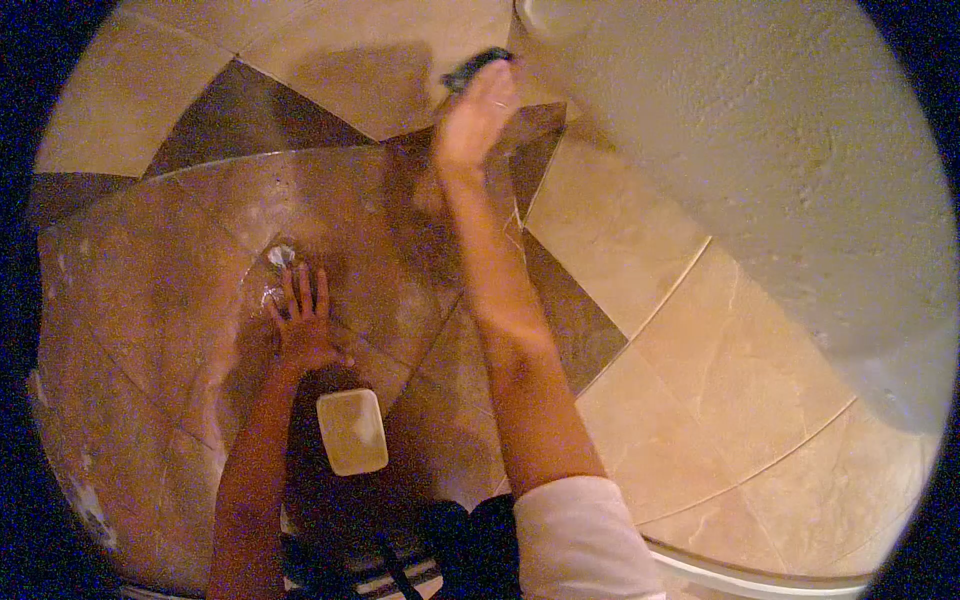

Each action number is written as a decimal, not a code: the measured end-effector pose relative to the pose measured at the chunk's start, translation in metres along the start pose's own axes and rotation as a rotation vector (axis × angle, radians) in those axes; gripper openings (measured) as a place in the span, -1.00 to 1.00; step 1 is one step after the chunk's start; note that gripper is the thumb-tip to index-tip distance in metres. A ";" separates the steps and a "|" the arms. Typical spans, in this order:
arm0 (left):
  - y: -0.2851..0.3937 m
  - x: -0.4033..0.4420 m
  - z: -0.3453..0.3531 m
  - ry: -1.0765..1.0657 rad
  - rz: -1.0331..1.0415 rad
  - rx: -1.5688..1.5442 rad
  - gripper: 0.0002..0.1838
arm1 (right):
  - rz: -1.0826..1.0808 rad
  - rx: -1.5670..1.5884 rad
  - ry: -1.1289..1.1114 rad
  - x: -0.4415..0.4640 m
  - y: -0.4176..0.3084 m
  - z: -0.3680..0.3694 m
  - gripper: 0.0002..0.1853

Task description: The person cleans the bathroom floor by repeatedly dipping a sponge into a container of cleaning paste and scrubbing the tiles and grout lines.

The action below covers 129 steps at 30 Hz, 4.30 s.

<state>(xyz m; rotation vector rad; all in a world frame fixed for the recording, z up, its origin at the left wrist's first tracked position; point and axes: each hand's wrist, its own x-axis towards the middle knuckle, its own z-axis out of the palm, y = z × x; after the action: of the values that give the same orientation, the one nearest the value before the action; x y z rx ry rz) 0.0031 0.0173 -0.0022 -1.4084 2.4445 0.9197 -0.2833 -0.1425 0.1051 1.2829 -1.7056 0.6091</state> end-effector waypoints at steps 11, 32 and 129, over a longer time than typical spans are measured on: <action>0.011 0.007 -0.002 -0.029 -0.044 0.024 0.64 | 0.150 -0.042 0.164 0.012 -0.035 -0.011 -0.56; 0.031 0.005 0.003 0.034 -0.047 0.032 0.61 | 0.616 0.327 -0.688 -0.051 -0.001 0.053 -0.50; 0.036 0.007 0.030 0.405 0.033 0.099 0.09 | 0.004 -0.073 -1.063 -0.090 0.099 0.065 -0.69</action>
<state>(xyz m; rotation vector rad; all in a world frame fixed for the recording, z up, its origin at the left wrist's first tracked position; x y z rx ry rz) -0.0346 0.0425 -0.0138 -1.6573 2.7586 0.5501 -0.3922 -0.1162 0.0075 1.6843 -2.5181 -0.2243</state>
